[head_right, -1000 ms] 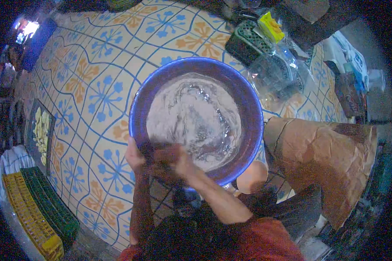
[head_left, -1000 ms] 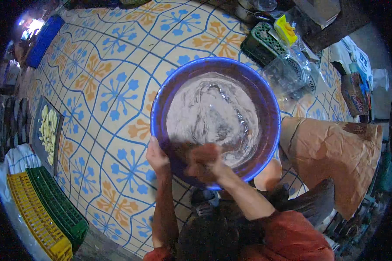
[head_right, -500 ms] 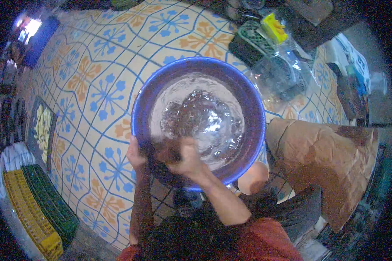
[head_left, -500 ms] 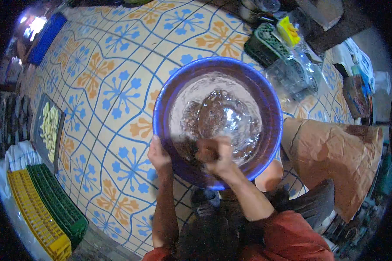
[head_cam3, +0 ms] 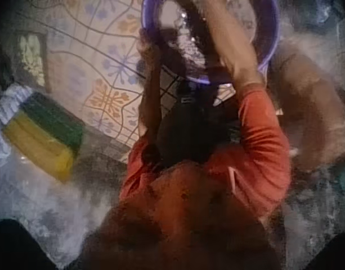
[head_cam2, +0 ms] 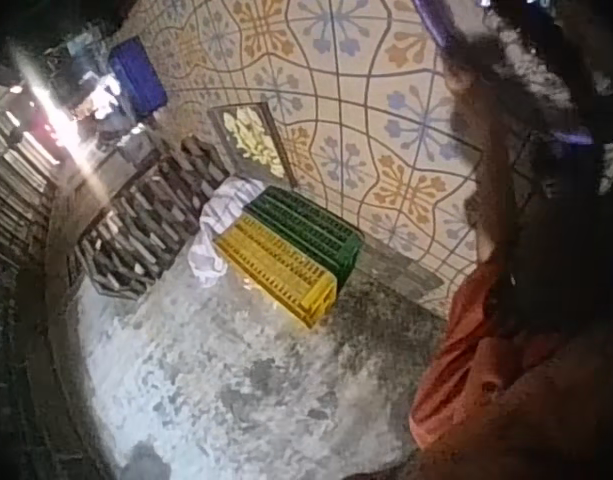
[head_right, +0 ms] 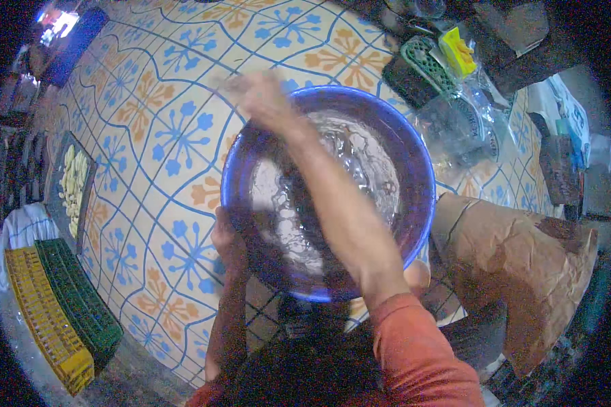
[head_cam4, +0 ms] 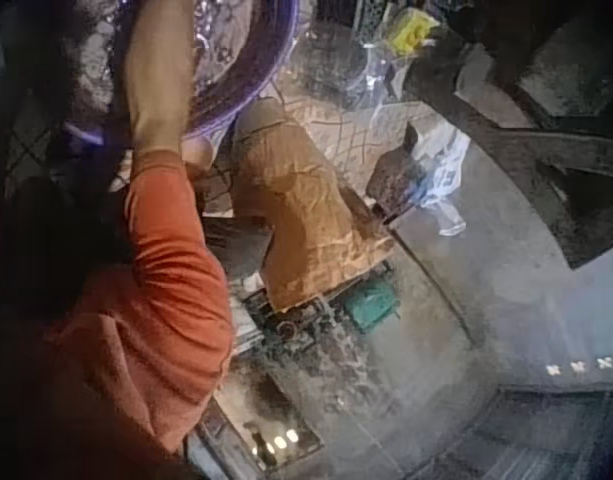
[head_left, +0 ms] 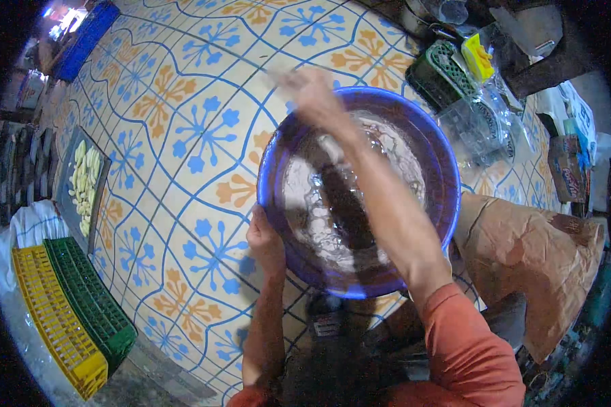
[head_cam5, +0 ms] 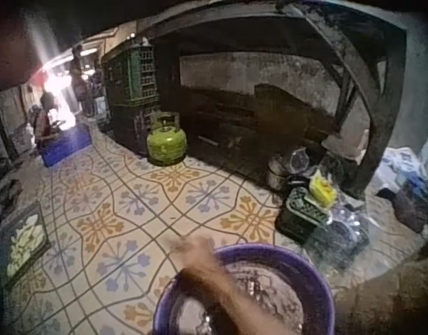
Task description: The person adds flour from a large sack into a blue basin containing a dark liquid and mixes the ingredients together by hand and with a wooden paddle.
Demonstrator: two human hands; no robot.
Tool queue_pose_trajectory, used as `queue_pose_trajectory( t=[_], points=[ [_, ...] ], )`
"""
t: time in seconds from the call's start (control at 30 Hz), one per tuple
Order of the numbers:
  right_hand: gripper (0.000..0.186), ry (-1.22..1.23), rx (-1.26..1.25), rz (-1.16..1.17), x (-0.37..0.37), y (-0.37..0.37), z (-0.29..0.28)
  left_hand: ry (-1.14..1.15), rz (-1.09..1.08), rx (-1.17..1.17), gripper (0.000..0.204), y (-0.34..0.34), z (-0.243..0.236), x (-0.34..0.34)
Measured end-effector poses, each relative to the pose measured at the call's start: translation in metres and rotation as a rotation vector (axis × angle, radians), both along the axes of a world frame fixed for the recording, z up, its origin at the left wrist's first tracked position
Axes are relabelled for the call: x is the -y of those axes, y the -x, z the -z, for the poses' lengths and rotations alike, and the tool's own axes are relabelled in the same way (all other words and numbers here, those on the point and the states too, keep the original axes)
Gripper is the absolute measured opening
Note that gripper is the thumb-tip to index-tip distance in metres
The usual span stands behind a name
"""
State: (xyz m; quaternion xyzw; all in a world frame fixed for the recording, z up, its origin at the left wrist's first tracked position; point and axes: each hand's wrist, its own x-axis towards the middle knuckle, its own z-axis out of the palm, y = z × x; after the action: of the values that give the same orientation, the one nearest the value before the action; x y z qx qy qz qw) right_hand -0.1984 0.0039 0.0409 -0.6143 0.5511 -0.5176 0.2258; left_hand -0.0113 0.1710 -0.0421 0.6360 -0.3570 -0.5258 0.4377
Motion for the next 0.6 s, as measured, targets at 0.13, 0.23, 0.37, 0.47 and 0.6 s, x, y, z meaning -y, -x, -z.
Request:
queue_pose_trajectory(
  t=[0.13, 0.23, 0.37, 0.47, 0.6],
  points=[
    [0.03, -0.15, 0.08, -0.531, -0.053, -0.081, -0.006, 0.205, 0.094, 0.209, 0.049, 0.011, 0.0, 0.002],
    [0.026, -0.074, 0.039, -0.697, -0.111, -0.107, -0.012, 0.183, 0.061, 0.111, 0.047, -0.026, 0.045, -0.002],
    [0.027, 0.018, 0.125, -0.525, -0.189, -0.051, -0.011, 0.098, -0.001, -0.154, 0.045, -0.019, 0.055, -0.001],
    [0.041, -0.118, 0.228, 0.217, -0.22, 0.021, -0.004, -0.033, 0.069, 0.0, 0.044, 0.008, -0.008, 0.0],
    [0.042, 0.085, 0.716, 0.8, -0.159, 0.078, -0.012, 0.19, 0.001, -0.177, 0.04, 0.01, -0.006, 0.0]
  ],
)
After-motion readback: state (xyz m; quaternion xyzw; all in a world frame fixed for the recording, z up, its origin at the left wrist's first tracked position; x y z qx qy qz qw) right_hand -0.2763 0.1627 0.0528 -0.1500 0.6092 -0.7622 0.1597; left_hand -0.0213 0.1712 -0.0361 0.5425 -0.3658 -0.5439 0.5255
